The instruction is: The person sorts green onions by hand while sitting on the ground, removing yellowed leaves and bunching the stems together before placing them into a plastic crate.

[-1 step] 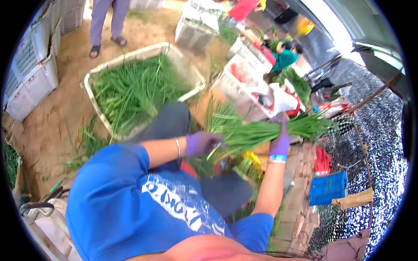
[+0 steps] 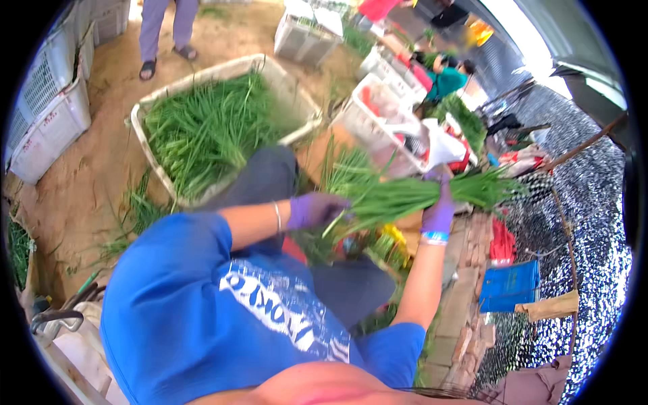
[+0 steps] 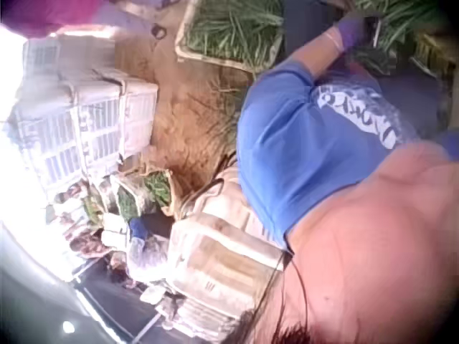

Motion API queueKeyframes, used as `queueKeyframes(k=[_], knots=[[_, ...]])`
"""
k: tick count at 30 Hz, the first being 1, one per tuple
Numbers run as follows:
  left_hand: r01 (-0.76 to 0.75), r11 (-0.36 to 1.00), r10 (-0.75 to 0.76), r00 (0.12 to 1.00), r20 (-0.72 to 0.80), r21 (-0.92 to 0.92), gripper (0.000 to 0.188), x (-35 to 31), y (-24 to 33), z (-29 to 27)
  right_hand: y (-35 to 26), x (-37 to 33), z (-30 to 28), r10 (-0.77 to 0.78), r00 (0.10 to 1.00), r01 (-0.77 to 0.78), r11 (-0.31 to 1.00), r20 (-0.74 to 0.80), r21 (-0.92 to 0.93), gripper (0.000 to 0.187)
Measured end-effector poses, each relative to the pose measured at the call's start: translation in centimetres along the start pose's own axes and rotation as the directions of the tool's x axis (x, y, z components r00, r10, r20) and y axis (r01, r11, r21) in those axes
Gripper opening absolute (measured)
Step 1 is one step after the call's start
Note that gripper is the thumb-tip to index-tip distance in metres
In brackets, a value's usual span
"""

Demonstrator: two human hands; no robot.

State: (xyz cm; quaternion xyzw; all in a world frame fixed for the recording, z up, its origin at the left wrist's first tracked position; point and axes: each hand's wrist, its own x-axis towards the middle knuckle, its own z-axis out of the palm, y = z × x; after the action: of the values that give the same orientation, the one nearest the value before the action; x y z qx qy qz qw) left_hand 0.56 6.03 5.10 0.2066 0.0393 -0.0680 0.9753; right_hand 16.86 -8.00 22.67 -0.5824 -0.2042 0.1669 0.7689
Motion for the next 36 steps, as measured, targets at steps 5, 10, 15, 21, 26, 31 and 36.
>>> queueKeyframes(k=[5,10,15,21,26,31,36], knots=[[-0.332,0.805,0.337,0.938,0.081,0.492,0.012,-0.2,1.2,-1.0,-0.7,-2.1,1.6,-0.07,0.997,0.069,0.996,-0.02,-0.055,0.034],[-0.375,0.925,0.374,0.927,0.041,0.062,0.026,-1.4,3.0,4.2,-1.5,0.2,0.1,-0.101,0.988,0.106,0.994,-0.116,0.037,0.041],[-0.468,0.881,0.473,0.866,0.164,-0.072,0.022,-0.9,4.2,2.0,-1.4,1.2,-2.7,-0.173,0.957,0.226,0.946,-0.232,0.23,0.028],[-0.32,0.922,0.215,0.892,0.399,0.22,0.016,-4.2,5.7,-1.9,-1.2,1.0,-7.9,-0.173,0.875,0.268,0.951,-0.451,0.154,0.023],[-0.203,-0.637,0.227,0.872,0.433,0.744,0.09,-2.8,3.7,1.6,-0.4,-1.1,-9.2,-0.29,0.775,0.276,0.955,-0.562,-0.113,0.038],[-0.138,-0.669,0.483,0.666,0.569,0.73,0.114,0.3,1.9,7.7,-0.1,-1.9,-1.6,-0.206,0.893,0.15,0.975,-0.399,-0.166,0.035],[-0.356,-0.264,0.683,0.587,0.435,0.896,0.11,2.2,-0.7,10.6,5.1,-2.7,3.4,-0.42,0.903,0.41,0.905,-0.09,-0.118,0.036]])
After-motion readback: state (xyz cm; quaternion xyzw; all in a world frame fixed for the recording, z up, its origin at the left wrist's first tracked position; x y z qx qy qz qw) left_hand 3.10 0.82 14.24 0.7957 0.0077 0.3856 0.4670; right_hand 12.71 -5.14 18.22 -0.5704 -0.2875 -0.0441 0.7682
